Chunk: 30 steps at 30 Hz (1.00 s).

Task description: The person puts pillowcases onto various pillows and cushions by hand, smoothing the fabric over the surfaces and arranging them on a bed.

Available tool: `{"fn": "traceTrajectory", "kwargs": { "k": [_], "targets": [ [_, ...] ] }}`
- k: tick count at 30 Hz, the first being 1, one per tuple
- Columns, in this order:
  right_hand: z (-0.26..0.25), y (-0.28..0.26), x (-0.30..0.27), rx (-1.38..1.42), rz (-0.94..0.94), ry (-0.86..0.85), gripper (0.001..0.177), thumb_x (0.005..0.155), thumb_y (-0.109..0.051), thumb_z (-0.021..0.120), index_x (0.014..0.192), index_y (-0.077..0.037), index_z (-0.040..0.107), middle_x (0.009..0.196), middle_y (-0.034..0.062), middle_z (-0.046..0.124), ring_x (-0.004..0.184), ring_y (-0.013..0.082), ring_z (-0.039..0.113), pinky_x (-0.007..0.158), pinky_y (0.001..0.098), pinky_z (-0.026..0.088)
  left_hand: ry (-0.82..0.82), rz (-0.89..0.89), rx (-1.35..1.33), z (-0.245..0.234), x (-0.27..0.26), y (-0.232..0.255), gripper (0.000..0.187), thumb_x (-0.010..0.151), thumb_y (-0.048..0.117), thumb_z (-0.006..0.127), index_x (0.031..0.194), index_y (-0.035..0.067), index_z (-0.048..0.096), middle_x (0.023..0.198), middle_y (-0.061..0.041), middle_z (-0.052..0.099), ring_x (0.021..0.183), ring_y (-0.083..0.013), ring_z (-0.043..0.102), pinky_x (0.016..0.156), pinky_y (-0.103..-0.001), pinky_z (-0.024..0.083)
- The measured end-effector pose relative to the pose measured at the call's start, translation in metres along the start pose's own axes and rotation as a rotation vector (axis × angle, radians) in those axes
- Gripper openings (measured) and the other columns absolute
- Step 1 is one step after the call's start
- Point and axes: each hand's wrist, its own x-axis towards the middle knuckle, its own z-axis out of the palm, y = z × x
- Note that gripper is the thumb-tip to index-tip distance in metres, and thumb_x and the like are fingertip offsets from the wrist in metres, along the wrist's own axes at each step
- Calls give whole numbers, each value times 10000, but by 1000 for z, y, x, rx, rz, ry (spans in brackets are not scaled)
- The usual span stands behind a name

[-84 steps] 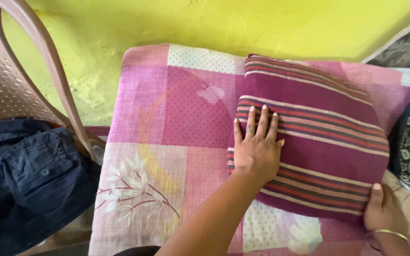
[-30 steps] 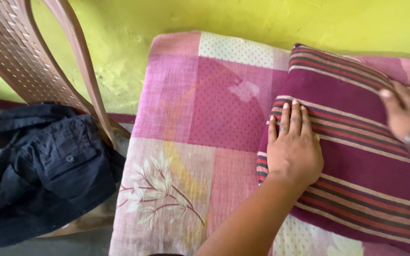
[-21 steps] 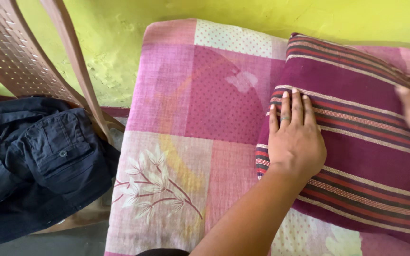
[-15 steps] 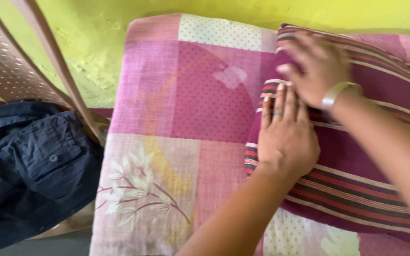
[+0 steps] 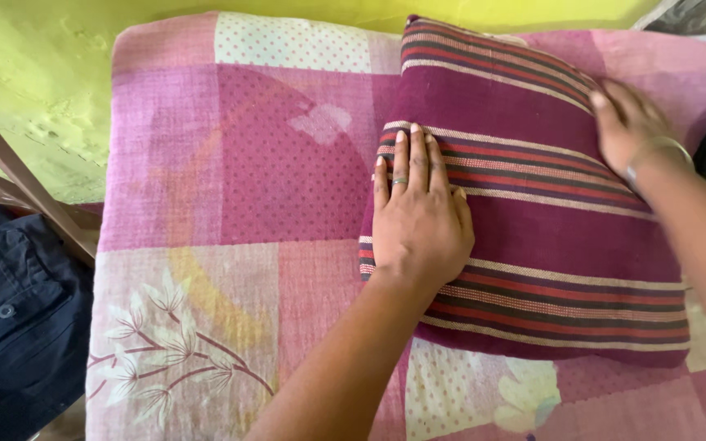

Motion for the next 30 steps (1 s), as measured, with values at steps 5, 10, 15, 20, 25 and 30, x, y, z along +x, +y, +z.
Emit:
{"fn": "traceTrajectory", "kwargs": {
  "k": [5, 10, 15, 20, 25, 30],
  "targets": [
    [-29, 22, -37, -27, 242, -46, 657, 1057, -564, 372, 1584, -172, 409, 1537, 271, 442, 1428, 442, 401, 1176, 518, 316, 31, -5, 6, -2, -1, 0, 710, 983, 306, 352, 1551, -96, 213, 1661, -227, 185, 1556, -352, 128, 1246, -505, 95],
    [-14, -101, -87, -52, -425, 171, 646, 1078, -514, 450, 1525, -49, 479, 1478, 243, 548, 1399, 420, 491, 1147, 575, 390, 46, 9, -4, 0, -3, -1, 706, 983, 310, 371, 1551, -90, 237, 1663, -232, 198, 1557, -359, 144, 1245, -517, 109],
    [9, -177, -118, -248, -538, 100, 550, 1017, -533, 371, 1528, -342, 445, 1654, 94, 287, 1511, 379, 232, 1183, 605, 198, 24, 28, 49, 3, -2, -5, 687, 980, 303, 387, 1547, -66, 268, 1665, -239, 212, 1561, -367, 156, 1247, -526, 114],
    [0, -106, -109, -124, -334, 133, 643, 1043, -599, 314, 1589, -262, 363, 1676, 98, 278, 1527, 381, 223, 1203, 573, 199, 56, 36, 1, 4, -3, -4, 708, 990, 307, 369, 1556, -97, 234, 1656, -239, 215, 1550, -368, 159, 1240, -523, 112],
    [-6, -8, -108, -40, 27, 109, 673, 1035, -614, 252, 1614, -275, 319, 1688, 120, 260, 1541, 351, 239, 1226, 484, 215, 41, 31, 6, 2, -3, 0, 699, 997, 299, 364, 1561, -88, 219, 1667, -230, 192, 1560, -359, 141, 1253, -516, 98],
    [-25, -11, -111, -11, 197, 52, 711, 1029, -601, 332, 1604, -184, 292, 1653, 203, 262, 1504, 410, 251, 1210, 497, 222, -44, -32, 18, -4, 2, 8, 714, 964, 293, 382, 1551, -67, 194, 1669, -211, 146, 1553, -353, 98, 1243, -503, 69]
  ]
}}
